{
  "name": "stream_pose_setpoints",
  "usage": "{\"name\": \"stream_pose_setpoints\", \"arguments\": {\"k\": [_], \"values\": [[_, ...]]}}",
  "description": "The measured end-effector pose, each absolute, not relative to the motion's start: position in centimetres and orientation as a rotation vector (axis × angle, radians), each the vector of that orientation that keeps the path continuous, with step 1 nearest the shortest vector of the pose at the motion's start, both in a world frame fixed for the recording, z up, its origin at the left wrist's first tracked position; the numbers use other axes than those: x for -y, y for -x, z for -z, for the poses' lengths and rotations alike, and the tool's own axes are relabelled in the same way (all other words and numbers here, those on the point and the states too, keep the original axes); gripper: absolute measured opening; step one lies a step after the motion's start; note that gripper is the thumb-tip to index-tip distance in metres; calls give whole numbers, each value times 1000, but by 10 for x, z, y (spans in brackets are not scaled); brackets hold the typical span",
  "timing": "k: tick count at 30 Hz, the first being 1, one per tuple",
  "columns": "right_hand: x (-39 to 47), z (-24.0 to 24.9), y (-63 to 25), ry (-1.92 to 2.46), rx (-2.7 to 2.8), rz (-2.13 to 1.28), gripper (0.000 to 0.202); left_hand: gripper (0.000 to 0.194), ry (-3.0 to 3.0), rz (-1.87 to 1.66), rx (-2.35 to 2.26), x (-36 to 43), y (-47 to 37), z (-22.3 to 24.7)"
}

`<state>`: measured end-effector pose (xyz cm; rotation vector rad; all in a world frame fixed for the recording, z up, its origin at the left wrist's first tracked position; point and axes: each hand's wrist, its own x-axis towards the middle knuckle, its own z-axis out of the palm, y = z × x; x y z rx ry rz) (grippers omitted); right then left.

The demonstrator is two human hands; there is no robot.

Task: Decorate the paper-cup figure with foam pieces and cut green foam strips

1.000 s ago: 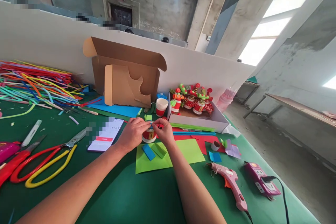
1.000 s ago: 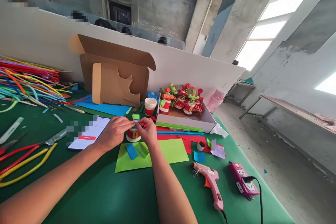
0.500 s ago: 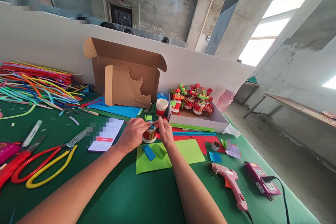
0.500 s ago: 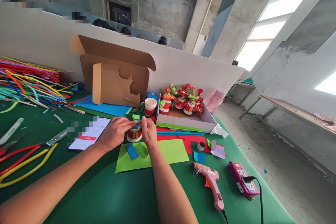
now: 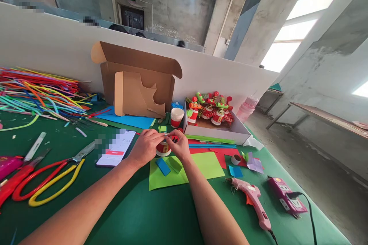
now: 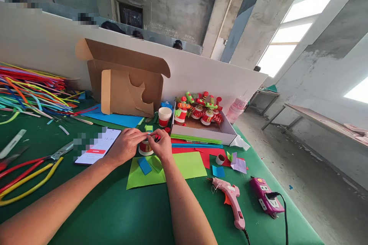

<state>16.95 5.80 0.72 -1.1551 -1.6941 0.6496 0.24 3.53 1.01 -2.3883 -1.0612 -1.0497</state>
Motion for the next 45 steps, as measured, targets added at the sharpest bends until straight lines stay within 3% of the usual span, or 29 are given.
{"name": "stream_pose_setpoints", "arguments": {"k": [3, 45], "values": [[-59, -6, -169, 1153, 1704, -658, 5, 45, 2386, 1055, 1060, -35, -3, -11], [-58, -10, -174, 1073, 1730, -779, 4, 45, 2373, 1075, 1084, -34, -4, -6]]}}
